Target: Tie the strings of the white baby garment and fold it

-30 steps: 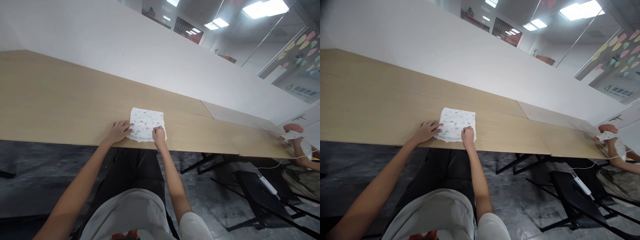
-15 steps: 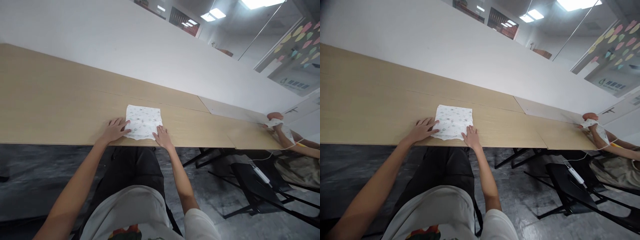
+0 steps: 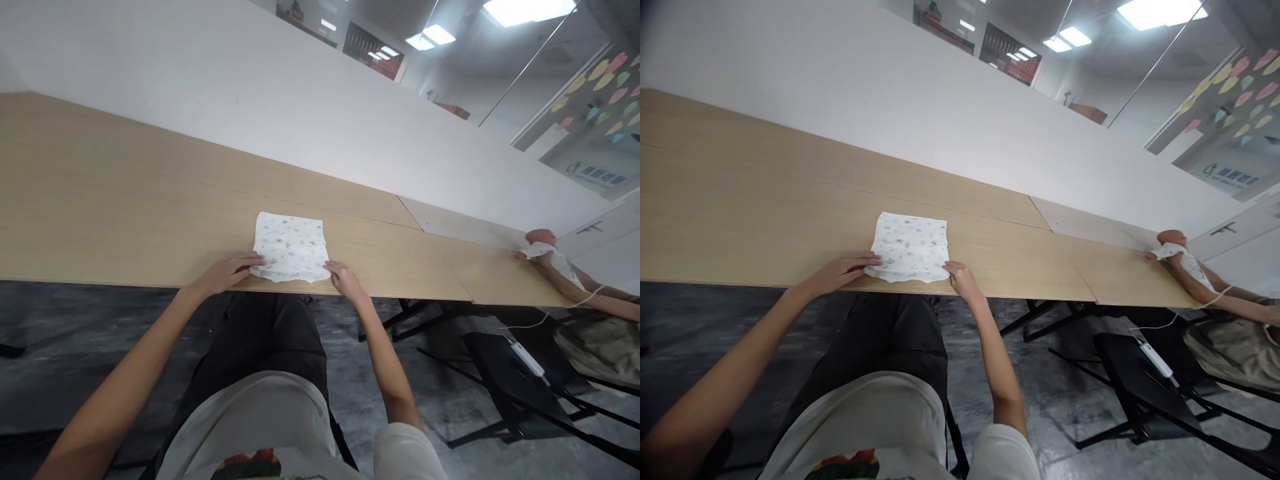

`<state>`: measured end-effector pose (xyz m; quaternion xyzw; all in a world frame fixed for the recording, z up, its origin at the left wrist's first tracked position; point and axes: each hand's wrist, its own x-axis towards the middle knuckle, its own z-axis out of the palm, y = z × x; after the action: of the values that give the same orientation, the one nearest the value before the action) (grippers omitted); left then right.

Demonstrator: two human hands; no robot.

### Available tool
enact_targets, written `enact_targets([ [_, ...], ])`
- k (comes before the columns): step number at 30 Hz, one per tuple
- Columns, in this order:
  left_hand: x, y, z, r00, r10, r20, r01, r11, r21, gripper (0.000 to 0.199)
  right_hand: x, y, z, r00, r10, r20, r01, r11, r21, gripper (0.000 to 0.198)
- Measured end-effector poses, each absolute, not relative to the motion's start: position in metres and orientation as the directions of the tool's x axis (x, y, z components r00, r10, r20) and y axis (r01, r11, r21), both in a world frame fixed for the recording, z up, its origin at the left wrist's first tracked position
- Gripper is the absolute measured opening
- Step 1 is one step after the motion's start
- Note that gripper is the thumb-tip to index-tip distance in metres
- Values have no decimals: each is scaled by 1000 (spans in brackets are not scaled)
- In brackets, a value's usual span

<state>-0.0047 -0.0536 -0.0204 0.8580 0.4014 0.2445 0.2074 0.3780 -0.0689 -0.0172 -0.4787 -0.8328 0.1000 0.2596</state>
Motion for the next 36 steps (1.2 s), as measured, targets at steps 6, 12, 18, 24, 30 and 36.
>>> enact_targets([
  [6,-3,-52,-18,529,801,281,619,-591,517,46,379,-63,-11,-463,806,369,725,584,-366,34],
  [12,0,-45,-17,524,815,248,634,-568,525,53,377,-68,-9,-386,848,364,674,529,-516,28],
  [18,16,-11,2,286,911,298,488,-406,772,68,355,-30,11,-32,950,309,595,267,-758,31],
  [24,51,51,13,-148,980,130,471,-45,881,42,317,50,18,316,939,134,544,-64,-837,29],
  [30,50,63,0,-169,977,130,652,12,758,61,311,61,5,280,955,102,700,-130,-702,32],
  [36,46,62,-14,-195,956,218,616,-53,786,58,311,57,-11,345,911,225,658,-64,-750,31],
])
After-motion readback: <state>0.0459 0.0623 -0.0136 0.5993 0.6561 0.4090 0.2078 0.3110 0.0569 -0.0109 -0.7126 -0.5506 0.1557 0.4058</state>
